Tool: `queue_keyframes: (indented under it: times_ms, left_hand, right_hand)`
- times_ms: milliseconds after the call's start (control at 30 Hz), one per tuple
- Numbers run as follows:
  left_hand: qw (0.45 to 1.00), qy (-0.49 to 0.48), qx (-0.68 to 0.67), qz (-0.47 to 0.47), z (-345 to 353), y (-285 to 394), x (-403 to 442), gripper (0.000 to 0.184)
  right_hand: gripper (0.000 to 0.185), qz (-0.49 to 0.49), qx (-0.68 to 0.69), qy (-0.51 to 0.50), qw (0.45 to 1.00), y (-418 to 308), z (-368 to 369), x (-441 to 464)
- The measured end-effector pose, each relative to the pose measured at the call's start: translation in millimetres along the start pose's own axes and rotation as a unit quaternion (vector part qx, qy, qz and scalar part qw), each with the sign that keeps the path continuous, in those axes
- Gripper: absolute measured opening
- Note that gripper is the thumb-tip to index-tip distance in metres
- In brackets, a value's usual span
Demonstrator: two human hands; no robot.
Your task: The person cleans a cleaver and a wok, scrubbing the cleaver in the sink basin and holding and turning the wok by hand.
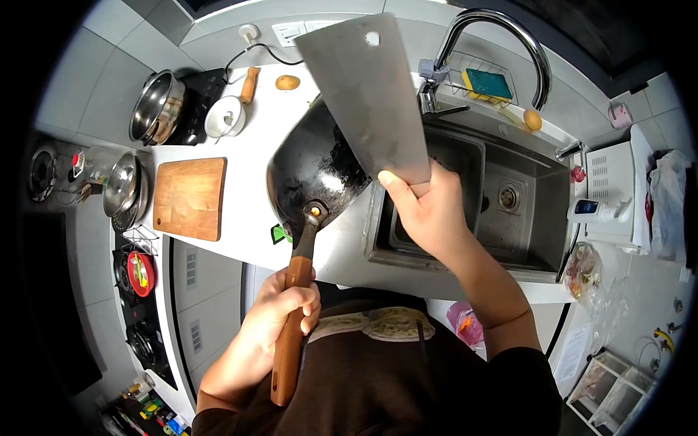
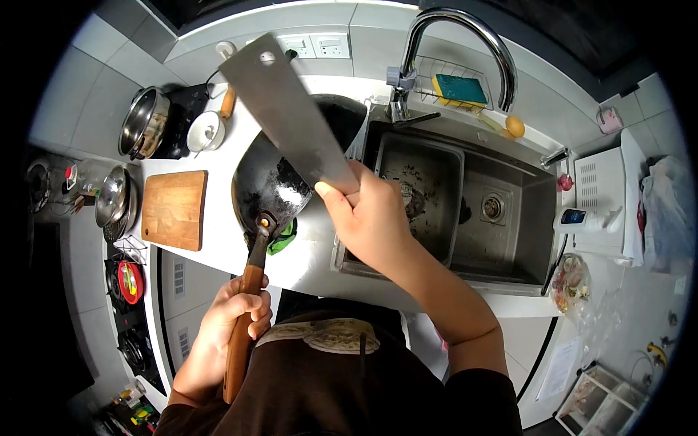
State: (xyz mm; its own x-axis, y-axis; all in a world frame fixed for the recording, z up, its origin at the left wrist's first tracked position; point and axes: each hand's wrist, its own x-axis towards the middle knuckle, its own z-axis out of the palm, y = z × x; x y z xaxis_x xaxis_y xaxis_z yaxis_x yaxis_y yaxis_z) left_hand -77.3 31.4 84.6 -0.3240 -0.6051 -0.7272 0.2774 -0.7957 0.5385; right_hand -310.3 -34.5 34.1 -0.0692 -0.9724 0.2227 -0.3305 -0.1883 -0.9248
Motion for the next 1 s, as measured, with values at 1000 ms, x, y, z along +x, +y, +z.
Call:
queue_keyframes:
  times_ms: [1000]
  left_hand:
    - [1.0,0.006,-0.005,-0.005,0.9,4.9,-2.0,0.019]
  right_hand:
    - [0.017,0.01,0.083,0.075,0.994,3.0,-3.0,16.9]
